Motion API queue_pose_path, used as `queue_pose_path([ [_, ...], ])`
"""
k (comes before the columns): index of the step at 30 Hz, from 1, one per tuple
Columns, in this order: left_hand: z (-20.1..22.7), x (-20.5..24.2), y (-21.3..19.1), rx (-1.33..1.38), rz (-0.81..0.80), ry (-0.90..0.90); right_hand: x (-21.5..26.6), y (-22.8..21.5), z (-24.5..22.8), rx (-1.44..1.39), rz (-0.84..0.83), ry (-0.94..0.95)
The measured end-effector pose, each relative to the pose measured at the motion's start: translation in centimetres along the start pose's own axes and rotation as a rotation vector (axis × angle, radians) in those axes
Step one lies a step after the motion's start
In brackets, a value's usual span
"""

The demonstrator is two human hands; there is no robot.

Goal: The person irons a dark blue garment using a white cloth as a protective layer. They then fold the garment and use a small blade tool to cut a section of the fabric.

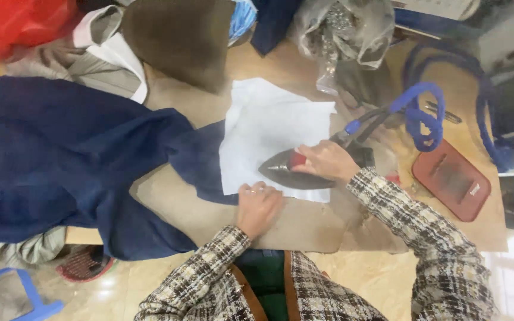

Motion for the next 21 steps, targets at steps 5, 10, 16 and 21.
queue_pose_path([
  [5, -1.2, -2.5, 0.1, -0.078, -0.125, -0.109, 5.5, -1.3, 0.4, -0.129, -0.061, -0.004],
  [10, 0.4, -3.5, 1.6, -0.082, -0.312, -0.037, 12.6, -5.2, 3.7, -0.137, -0.079, 0.128],
  [16, 1.9, -3.6, 4.4, -0.099, -0.325, 0.058, 24.1, -9.7, 10.2, 0.192, 0.006, 0.36],
  [21, 2.4, -4.1, 4.9, -0.16, -0.219, 0.118, 30.8, -13.7, 16.0, 0.157, -0.185, 1.069],
])
Point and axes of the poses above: each hand's wrist, its own x-axis away from the middle knuckle, its own y-axis out of the palm, z = x × y, the point moved 4 cm from there along -x, towards the middle knuckle, and after that the axes turned 14 degrees about -x, right-handed, at the moved point
